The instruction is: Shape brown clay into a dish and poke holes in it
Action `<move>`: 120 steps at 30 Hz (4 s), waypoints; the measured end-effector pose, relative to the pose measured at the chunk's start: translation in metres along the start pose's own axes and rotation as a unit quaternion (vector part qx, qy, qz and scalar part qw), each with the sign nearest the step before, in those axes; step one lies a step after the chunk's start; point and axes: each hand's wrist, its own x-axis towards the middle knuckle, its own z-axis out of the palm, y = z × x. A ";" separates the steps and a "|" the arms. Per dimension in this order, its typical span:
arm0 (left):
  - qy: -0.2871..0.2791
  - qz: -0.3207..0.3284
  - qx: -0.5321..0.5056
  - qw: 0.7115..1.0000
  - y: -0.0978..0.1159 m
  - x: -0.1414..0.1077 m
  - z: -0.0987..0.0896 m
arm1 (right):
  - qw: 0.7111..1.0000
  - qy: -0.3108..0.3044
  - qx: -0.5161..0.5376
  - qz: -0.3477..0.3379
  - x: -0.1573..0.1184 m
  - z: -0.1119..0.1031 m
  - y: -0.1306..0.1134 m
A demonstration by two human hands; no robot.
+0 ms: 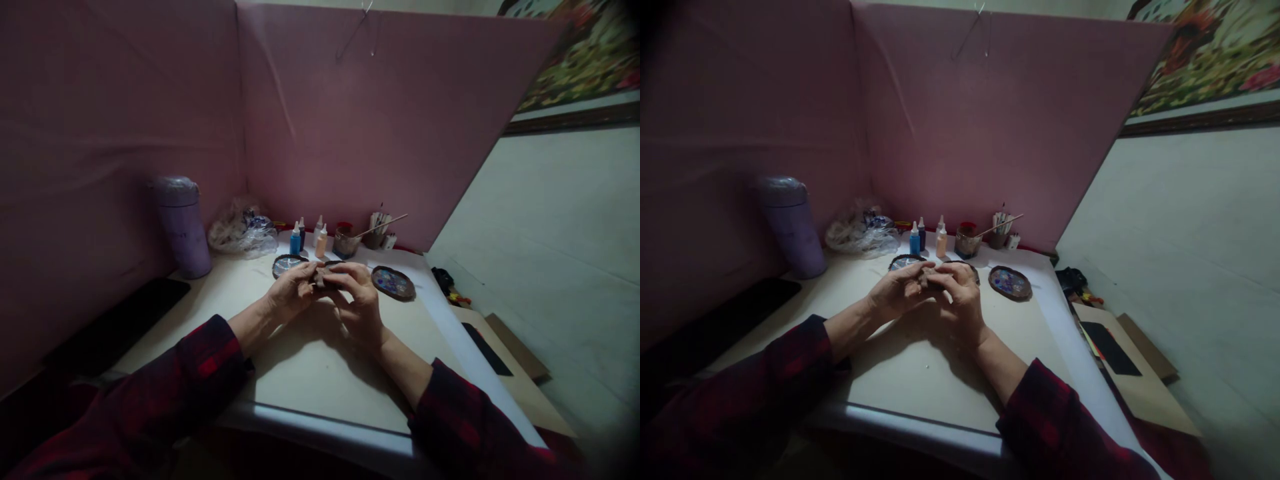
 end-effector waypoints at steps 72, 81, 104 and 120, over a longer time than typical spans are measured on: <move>0.019 0.139 0.325 0.935 -0.007 0.006 -0.012 | 0.850 -0.014 0.322 0.417 0.004 0.013 0.010; 0.029 0.063 0.267 0.961 -0.004 0.007 -0.013 | 0.902 -0.008 0.240 0.358 0.003 0.010 0.015; 0.062 0.118 0.275 0.952 -0.014 0.008 -0.012 | 0.892 -0.017 0.240 0.383 0.001 0.015 0.008; -0.061 0.078 0.280 0.955 -0.008 0.006 -0.010 | 0.796 0.083 0.353 0.484 0.011 0.004 0.004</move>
